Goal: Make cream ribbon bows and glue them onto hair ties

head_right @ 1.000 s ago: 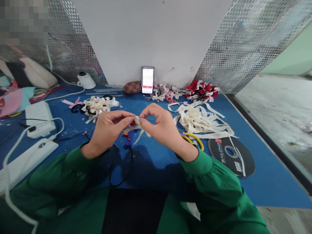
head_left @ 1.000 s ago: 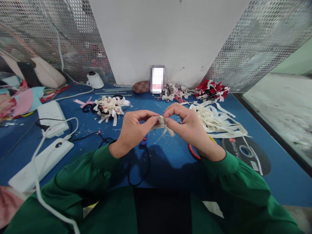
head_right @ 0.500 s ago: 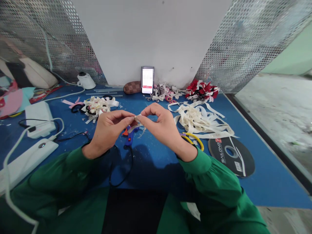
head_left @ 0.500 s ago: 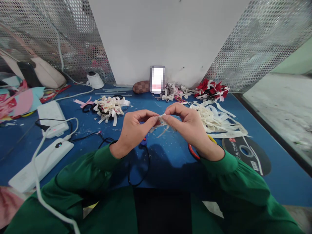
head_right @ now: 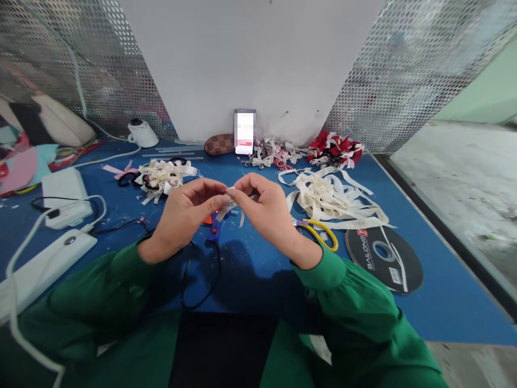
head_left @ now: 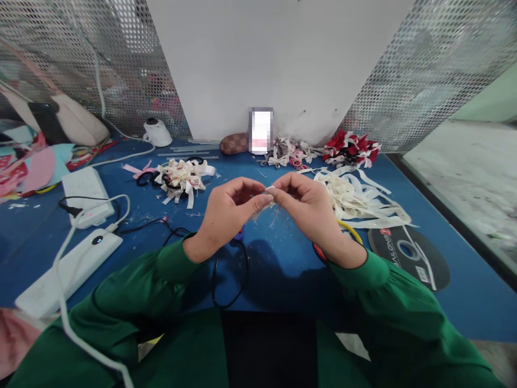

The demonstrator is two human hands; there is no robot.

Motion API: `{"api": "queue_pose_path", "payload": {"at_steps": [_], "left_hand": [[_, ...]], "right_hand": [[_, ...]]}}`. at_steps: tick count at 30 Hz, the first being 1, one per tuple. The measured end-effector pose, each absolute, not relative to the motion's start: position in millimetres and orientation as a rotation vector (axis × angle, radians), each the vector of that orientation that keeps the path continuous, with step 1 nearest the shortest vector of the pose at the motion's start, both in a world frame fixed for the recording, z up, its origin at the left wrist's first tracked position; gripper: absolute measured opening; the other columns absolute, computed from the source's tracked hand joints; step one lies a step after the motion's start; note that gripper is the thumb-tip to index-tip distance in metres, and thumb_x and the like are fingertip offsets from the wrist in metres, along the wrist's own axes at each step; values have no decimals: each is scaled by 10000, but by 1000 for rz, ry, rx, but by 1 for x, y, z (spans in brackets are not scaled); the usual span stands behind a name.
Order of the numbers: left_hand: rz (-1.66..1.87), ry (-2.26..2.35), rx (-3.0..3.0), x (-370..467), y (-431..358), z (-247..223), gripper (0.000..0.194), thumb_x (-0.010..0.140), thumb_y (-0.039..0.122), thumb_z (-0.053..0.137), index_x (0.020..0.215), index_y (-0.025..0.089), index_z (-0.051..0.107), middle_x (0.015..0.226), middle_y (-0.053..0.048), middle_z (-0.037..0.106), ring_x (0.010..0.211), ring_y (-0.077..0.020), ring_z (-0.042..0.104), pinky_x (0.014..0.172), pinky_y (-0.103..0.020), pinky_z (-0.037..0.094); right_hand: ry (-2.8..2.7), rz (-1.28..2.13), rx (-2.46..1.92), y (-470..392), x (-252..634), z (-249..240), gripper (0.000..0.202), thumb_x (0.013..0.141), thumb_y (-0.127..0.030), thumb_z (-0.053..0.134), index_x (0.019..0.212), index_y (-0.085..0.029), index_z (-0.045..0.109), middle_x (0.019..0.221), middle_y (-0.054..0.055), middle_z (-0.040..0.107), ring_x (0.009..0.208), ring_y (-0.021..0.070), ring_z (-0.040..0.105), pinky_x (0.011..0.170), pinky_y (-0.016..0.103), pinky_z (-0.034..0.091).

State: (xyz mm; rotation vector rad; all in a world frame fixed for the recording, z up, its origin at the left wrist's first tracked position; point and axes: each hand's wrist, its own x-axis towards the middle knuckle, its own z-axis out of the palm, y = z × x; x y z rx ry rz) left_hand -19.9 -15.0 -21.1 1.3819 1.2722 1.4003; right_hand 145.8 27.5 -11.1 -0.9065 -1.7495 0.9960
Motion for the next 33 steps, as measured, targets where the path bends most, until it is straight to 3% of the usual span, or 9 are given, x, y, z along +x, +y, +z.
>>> {"api": "queue_pose_path", "payload": {"at_steps": [8, 14, 19, 24, 26, 29, 33], "left_hand": [[1332, 1233, 1215, -15, -14, -24, 259, 736, 351, 817, 724, 174, 628, 672, 13, 633, 564, -92, 541, 502, -206, 442], [1304, 1243, 1170, -14, -14, -23, 246, 695, 341, 847, 808, 175, 703, 718, 6, 678, 581, -99, 564, 522, -220, 459], [1269, 1260, 1251, -18, -13, -24, 264, 656, 351, 881, 716, 173, 696, 661, 27, 668, 549, -89, 552, 522, -225, 447], [1345, 1238, 1116, -19, -10, -23, 270, 653, 369, 884, 724, 168, 718, 689, -1, 704, 588, -106, 596, 547, -221, 474], [1390, 1251, 1122, -20, -10, -22, 252, 676, 367, 873, 733, 171, 725, 697, -5, 714, 599, -105, 603, 553, -214, 474], [1433, 1293, 1180, -21, -11, -22, 228, 705, 361, 856, 743, 175, 730, 694, -3, 715, 603, -106, 604, 557, -214, 471], [1448, 1322, 1216, -21, -11, -24, 214, 714, 351, 846, 748, 174, 730, 686, -5, 711, 604, -116, 607, 559, -225, 473]], "right_hand": [[-1679, 955, -957, 27, 142, -16, 160, 861, -279, 670, 737, -199, 606, 649, -33, 554, 547, 95, 411, 504, 264, 317], [-1758, 952, -956, 26, 141, -17, 154, 866, -279, 666, 750, -204, 597, 661, -37, 566, 538, 94, 402, 507, 268, 322], [-1821, 955, -916, 28, 141, -20, 158, 864, -269, 664, 734, -206, 597, 647, -35, 556, 569, 103, 444, 532, 267, 347], [-1692, 1113, -855, 33, 144, -20, 111, 894, -315, 617, 895, -204, 623, 794, -2, 614, 677, 126, 525, 601, 276, 405], [-1668, 1135, -883, 34, 147, -18, 150, 869, -337, 655, 937, -207, 622, 767, -10, 591, 645, 124, 502, 569, 276, 380], [-1741, 1151, -936, 35, 150, -13, 160, 836, -349, 696, 857, -198, 647, 646, -32, 526, 583, 117, 441, 524, 275, 322], [-1769, 1215, -954, 34, 152, -11, 151, 813, -325, 710, 815, -177, 675, 634, -31, 544, 579, 109, 441, 523, 271, 315]]}}
